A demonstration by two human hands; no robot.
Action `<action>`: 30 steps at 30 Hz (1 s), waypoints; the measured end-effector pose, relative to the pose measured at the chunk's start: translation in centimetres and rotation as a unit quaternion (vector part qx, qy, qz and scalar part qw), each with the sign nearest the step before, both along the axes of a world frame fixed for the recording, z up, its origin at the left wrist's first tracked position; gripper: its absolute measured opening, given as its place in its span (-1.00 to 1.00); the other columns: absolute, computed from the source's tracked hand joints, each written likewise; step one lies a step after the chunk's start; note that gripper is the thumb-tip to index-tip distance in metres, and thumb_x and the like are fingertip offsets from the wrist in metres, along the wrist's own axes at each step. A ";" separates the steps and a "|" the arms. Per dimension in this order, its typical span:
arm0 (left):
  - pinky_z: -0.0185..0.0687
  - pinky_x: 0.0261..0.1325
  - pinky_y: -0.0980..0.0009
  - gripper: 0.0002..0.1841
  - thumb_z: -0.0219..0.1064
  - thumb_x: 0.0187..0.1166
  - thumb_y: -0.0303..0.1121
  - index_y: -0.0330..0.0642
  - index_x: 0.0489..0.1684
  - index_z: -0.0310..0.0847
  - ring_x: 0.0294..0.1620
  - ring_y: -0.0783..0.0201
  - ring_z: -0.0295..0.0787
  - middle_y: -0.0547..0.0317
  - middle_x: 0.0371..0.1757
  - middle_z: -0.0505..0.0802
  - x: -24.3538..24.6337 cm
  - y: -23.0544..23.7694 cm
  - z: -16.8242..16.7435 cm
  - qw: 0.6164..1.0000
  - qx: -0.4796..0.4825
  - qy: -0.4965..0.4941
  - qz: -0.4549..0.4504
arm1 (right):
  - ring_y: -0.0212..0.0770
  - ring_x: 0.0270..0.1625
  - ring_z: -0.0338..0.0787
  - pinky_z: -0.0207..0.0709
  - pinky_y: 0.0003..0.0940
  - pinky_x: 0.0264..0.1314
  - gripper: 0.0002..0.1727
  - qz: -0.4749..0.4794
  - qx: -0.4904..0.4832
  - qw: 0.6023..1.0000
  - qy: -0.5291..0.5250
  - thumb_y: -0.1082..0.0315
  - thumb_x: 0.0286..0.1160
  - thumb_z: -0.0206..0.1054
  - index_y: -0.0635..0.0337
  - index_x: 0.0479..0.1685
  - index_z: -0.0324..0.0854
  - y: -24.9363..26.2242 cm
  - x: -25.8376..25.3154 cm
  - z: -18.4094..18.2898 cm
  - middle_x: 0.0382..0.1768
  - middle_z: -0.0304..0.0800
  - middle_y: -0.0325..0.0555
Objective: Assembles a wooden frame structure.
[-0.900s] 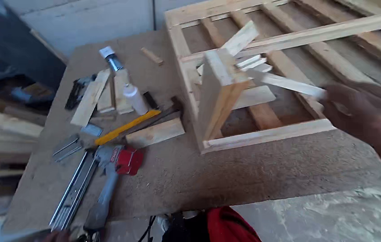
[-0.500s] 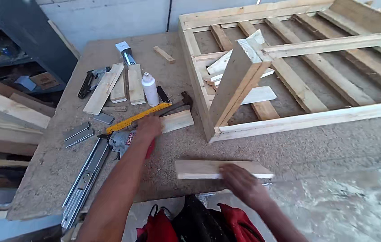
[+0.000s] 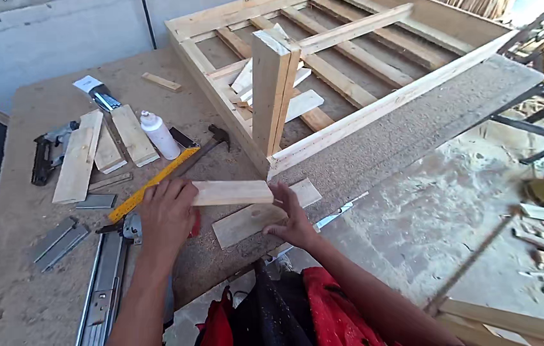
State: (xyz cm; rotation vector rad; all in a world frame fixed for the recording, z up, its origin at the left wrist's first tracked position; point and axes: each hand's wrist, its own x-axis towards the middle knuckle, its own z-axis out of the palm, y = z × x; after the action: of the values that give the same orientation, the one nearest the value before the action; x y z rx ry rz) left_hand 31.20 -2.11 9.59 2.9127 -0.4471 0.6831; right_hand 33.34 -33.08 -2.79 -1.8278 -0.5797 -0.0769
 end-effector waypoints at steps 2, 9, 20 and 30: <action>0.66 0.12 -0.12 -0.77 0.50 0.41 -0.25 -0.06 -0.04 0.83 0.09 -0.02 0.81 0.07 0.06 0.87 -3.0 -2.3 -0.1 0.998 -0.050 0.042 -0.013 | -0.11 0.50 0.68 0.63 -0.07 0.53 0.21 0.003 0.060 0.997 -0.037 -0.04 0.18 0.71 0.21 0.80 -0.02 -0.6 -0.3 1.6 0.53 0.59 0.03; 0.63 0.39 -0.16 -0.43 0.60 0.43 -0.13 -0.10 0.43 0.65 0.36 -0.07 0.72 -0.02 0.34 0.78 -6.6 -7.1 -5.5 0.965 -0.189 0.130 0.130 | 0.01 0.05 0.86 0.77 0.10 0.12 -0.05 -0.056 -0.223 0.973 0.022 -0.10 0.37 0.56 0.23 0.68 0.26 -5.0 2.5 2.4 0.12 0.80 0.12; 0.51 0.54 -0.14 -0.23 0.66 0.34 -0.18 -0.14 0.62 0.46 0.44 -0.05 0.64 -0.08 0.39 0.73 -10.0 -10.4 -14.4 0.859 -0.386 0.103 0.321 | -0.03 0.76 0.37 0.33 0.08 0.75 -0.02 0.091 -0.234 0.967 -0.034 -0.25 0.47 0.34 0.19 0.79 0.17 -10.5 7.8 -2.4 0.69 0.43 0.03; 0.75 0.34 0.19 -0.39 0.60 0.39 -0.37 -0.18 0.48 0.53 0.22 0.24 0.80 0.03 0.27 0.80 -10.5 -10.0 -15.5 0.839 -0.440 0.023 0.321 | 0.08 0.67 0.48 0.12 0.25 0.81 0.26 0.160 -0.334 0.916 -0.157 -0.50 0.01 0.55 0.14 0.73 0.24 -5.4 6.9 0.4 0.56 0.56 0.05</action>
State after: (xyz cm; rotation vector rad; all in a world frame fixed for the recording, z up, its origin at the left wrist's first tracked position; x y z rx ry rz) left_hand 20.71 -12.08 -5.90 2.1046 0.7202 0.6332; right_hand 40.28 -38.44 -2.44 -2.3665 -1.2433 0.0595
